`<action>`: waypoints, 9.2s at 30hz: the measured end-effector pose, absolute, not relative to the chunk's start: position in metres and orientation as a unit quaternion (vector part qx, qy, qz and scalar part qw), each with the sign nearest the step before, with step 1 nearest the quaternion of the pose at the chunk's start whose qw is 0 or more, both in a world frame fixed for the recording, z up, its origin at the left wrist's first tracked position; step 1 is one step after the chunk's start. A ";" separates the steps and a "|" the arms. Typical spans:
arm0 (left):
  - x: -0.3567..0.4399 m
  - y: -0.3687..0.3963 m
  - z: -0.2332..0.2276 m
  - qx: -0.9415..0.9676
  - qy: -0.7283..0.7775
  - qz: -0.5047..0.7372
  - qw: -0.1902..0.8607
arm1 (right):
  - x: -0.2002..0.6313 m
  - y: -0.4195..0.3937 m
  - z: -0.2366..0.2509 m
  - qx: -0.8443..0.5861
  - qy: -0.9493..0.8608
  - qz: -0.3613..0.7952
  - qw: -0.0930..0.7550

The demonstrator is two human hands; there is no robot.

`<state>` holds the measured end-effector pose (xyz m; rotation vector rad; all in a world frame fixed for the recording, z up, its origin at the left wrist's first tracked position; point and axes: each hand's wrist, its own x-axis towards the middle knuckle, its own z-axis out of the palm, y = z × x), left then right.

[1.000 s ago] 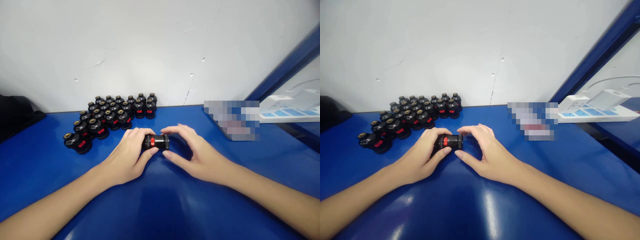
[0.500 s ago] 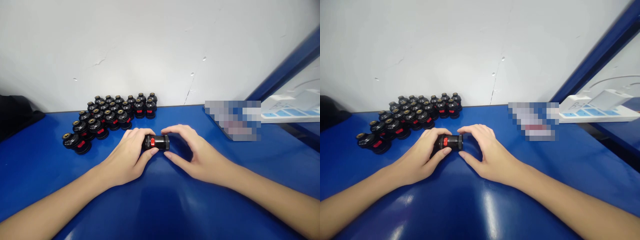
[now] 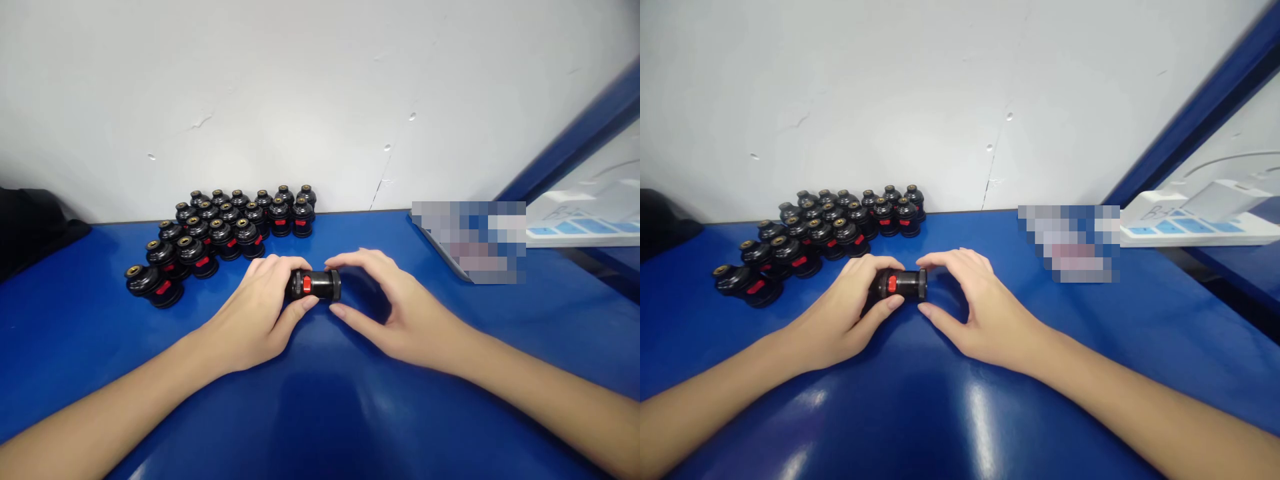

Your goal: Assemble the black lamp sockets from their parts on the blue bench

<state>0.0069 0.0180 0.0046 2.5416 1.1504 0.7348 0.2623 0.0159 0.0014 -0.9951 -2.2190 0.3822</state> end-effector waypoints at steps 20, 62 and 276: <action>0.007 0.018 0.005 0.873 0.397 0.250 0.132 | 0.263 0.016 0.002 -0.391 -0.841 0.161 0.337; 0.007 0.017 0.008 0.871 0.404 0.243 0.140 | 0.258 0.016 0.002 -0.375 -0.847 0.122 0.355; 0.007 0.015 -0.003 0.824 0.374 0.325 0.275 | 0.250 0.010 0.013 -0.407 -0.807 0.276 0.328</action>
